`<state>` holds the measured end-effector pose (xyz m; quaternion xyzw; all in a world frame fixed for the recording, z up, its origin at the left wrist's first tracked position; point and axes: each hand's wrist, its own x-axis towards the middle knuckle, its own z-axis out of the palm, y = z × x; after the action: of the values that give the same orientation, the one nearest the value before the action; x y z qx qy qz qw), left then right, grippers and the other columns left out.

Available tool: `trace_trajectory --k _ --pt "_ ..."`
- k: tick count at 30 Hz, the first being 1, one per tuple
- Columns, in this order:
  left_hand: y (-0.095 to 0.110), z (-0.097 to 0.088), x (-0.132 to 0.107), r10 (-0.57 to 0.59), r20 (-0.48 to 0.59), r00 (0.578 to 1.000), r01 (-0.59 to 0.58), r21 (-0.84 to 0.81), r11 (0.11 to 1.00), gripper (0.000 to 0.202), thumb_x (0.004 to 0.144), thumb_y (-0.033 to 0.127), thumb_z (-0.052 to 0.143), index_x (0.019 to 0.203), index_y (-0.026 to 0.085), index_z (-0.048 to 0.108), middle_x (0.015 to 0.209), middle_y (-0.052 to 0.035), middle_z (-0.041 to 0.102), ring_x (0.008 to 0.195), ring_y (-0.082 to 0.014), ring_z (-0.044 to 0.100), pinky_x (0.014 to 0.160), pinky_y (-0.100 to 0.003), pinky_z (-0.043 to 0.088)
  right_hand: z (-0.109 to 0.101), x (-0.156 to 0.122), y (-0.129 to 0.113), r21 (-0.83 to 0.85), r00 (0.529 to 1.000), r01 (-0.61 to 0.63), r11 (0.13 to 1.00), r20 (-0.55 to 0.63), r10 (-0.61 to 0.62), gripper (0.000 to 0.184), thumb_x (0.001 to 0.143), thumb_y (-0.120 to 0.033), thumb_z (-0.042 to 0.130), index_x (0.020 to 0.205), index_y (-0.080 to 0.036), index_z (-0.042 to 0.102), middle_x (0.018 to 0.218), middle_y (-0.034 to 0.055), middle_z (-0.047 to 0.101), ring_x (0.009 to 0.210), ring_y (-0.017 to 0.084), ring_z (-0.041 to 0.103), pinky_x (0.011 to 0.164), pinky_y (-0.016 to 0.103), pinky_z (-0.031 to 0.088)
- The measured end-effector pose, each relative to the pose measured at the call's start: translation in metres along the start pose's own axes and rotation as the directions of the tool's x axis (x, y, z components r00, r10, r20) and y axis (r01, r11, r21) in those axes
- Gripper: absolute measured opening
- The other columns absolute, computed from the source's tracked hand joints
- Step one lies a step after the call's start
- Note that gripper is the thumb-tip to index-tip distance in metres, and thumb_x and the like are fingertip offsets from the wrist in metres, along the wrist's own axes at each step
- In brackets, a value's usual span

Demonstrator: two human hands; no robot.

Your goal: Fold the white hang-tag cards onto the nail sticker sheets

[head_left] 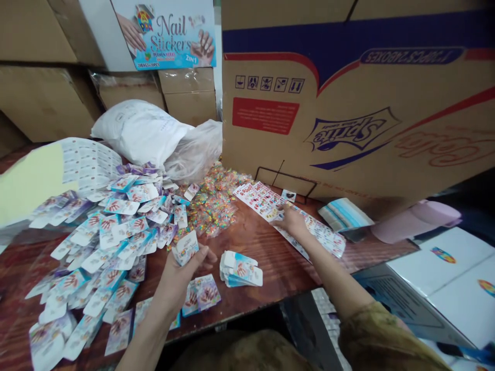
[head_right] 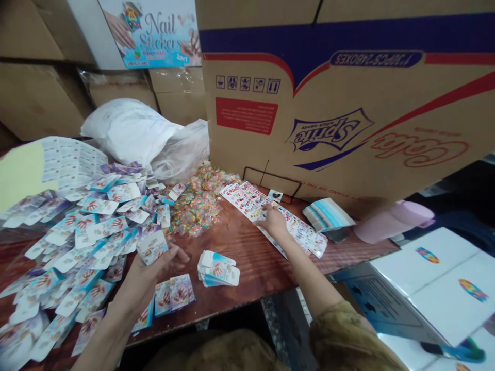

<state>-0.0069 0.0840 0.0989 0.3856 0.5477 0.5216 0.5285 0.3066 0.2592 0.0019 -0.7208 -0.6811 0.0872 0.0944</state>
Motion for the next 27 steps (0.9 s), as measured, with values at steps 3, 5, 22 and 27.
trace_trajectory --k 3,5,22,27 --pt "0.002 0.004 0.000 -0.039 -0.023 0.999 0.038 -0.019 0.999 0.033 0.071 0.044 0.078 0.072 0.013 0.068 0.073 -0.0076 0.072 0.069 -0.0183 0.066 0.063 -0.026 0.056 -0.003 0.002 -0.002 0.033 1.000 0.020 0.999 -0.020 -0.019 0.036 0.075 -0.034 0.074 0.106 -0.018 0.064 0.090 0.0078 0.071 0.085 0.023 0.066 0.066 0.026 0.040" --pt "0.003 0.006 -0.001 -0.048 -0.020 0.999 0.048 -0.031 0.998 0.034 0.068 0.044 0.080 0.070 0.013 0.068 0.071 -0.0075 0.071 0.066 -0.0182 0.066 0.061 -0.026 0.056 -0.005 0.004 -0.002 0.056 0.999 0.032 0.998 -0.040 -0.029 0.021 0.078 -0.032 0.071 0.094 -0.019 0.066 0.082 0.0061 0.071 0.079 0.022 0.066 0.063 0.026 0.037" --pt "-0.001 0.026 0.005 -0.035 -0.041 0.999 0.029 -0.132 0.991 0.033 0.062 0.037 0.084 0.082 0.012 0.072 0.087 -0.0103 0.074 0.083 -0.0227 0.069 0.080 -0.034 0.056 -0.045 -0.012 -0.011 0.568 0.941 0.260 0.781 -0.330 -0.073 0.045 0.079 -0.064 0.056 0.074 -0.019 0.057 0.065 0.0044 0.064 0.059 0.017 0.059 0.055 0.028 0.045" --pt "0.003 0.058 0.008 0.079 -0.024 0.997 -0.083 -0.227 0.970 0.039 0.061 0.027 0.085 0.096 0.015 0.071 0.103 -0.0099 0.073 0.102 -0.0253 0.067 0.092 -0.036 0.052 -0.072 -0.074 -0.074 0.847 0.909 0.415 0.331 -0.395 -0.130 0.031 0.074 -0.044 0.077 0.085 -0.021 0.059 0.074 0.0013 0.067 0.065 0.015 0.064 0.061 0.026 0.054"
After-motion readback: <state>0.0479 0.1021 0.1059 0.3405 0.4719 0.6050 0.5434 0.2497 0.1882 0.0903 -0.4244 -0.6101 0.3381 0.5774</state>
